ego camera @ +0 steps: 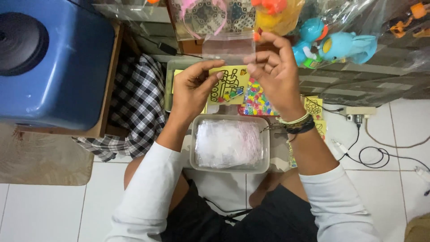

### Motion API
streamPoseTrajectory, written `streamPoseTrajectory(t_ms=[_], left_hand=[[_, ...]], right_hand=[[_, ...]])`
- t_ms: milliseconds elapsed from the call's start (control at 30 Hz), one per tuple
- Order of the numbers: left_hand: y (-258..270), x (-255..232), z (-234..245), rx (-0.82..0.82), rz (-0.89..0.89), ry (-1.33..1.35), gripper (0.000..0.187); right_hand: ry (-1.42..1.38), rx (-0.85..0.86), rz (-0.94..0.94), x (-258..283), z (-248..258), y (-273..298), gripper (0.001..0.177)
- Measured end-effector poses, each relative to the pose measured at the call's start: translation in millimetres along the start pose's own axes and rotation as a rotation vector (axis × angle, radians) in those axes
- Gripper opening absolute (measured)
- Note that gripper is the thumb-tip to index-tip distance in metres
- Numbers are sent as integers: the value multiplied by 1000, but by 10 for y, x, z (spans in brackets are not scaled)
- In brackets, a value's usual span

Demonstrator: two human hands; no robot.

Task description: The person packs small toy sets into clear plastic bags by hand, including a printed yellow card and several small colorful plastic blocks in each bag.

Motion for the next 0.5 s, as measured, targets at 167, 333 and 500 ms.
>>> streamPoseTrajectory(t_ms=[167, 333, 500], left_hand=[[22, -76, 49, -15, -25, 10, 26], [39, -76, 41, 16, -12, -18, 27], [35, -133, 118, 0, -28, -150, 27]], right_hand=[[82, 23, 108, -3, -80, 79, 43], [184, 23, 70, -24, -67, 120, 28], [243, 48, 25, -6, -85, 144, 24]])
Point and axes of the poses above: each hand's wrist, its own y-axis away from the middle knuckle, its own z-axis out of the back of the hand, x = y × z, the point moved 8 cm from there along -y, towards the middle knuckle, and after that the axes turned 8 degrees about z, right-handed, at the moved point
